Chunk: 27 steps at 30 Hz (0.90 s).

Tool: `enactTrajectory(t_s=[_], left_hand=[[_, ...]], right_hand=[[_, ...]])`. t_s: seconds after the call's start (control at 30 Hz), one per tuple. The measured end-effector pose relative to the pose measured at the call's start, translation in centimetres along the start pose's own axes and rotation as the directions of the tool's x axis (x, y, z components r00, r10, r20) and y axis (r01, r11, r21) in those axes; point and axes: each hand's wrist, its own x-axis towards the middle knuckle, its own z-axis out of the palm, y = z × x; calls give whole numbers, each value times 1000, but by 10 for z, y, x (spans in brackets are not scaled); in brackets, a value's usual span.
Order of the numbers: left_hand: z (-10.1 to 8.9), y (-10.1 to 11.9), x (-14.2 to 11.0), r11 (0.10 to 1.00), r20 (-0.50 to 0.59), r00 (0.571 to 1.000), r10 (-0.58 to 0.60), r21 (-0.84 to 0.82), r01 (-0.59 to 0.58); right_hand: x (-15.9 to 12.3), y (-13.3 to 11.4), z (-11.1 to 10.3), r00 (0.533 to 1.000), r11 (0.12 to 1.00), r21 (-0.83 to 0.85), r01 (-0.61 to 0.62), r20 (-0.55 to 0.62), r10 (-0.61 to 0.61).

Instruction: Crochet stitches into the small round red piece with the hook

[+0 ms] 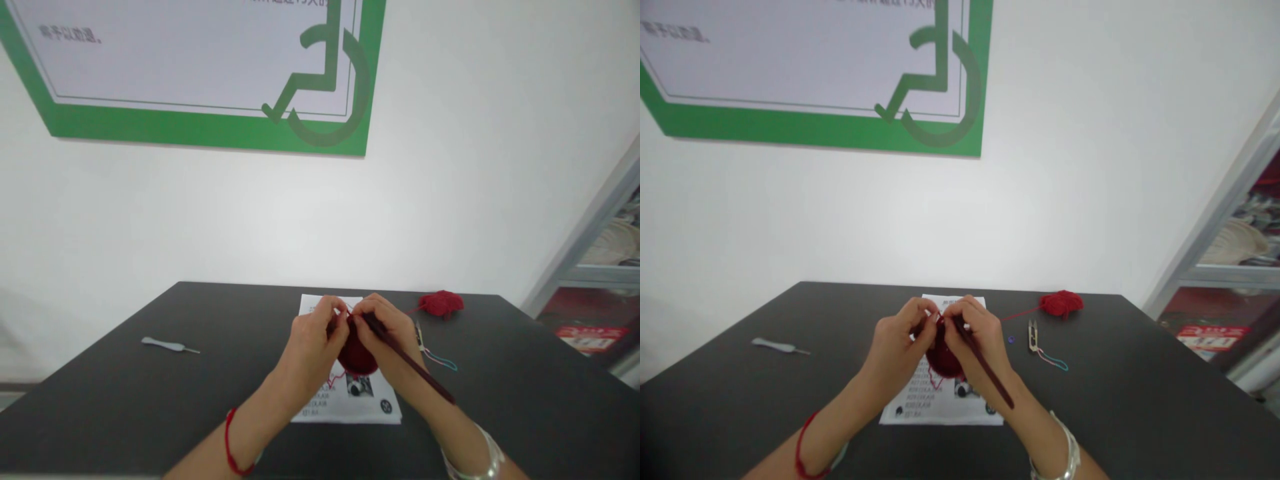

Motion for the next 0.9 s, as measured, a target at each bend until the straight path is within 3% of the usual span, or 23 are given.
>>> enactTrajectory(t_s=[0.17, 0.33, 0.73, 0.9], left_hand=[[-2, -2, -1, 999, -10, 1000, 23, -41, -23], [-3, 1, -1, 974, -56, 975, 216, 81, -211], [-7, 5, 2, 962, -34, 969, 246, 131, -240], [-4, 4, 1, 945, -43, 963, 267, 209, -252]], right_hand=[[-2, 1, -1, 997, 998, -3, -61, -56, 61], [-5, -1, 0, 998, 997, -77, 22, -55, -26], [-5, 0, 0, 982, 969, -159, 190, 31, -187], [-4, -2, 1, 982, 962, -195, 189, 30, -187]])
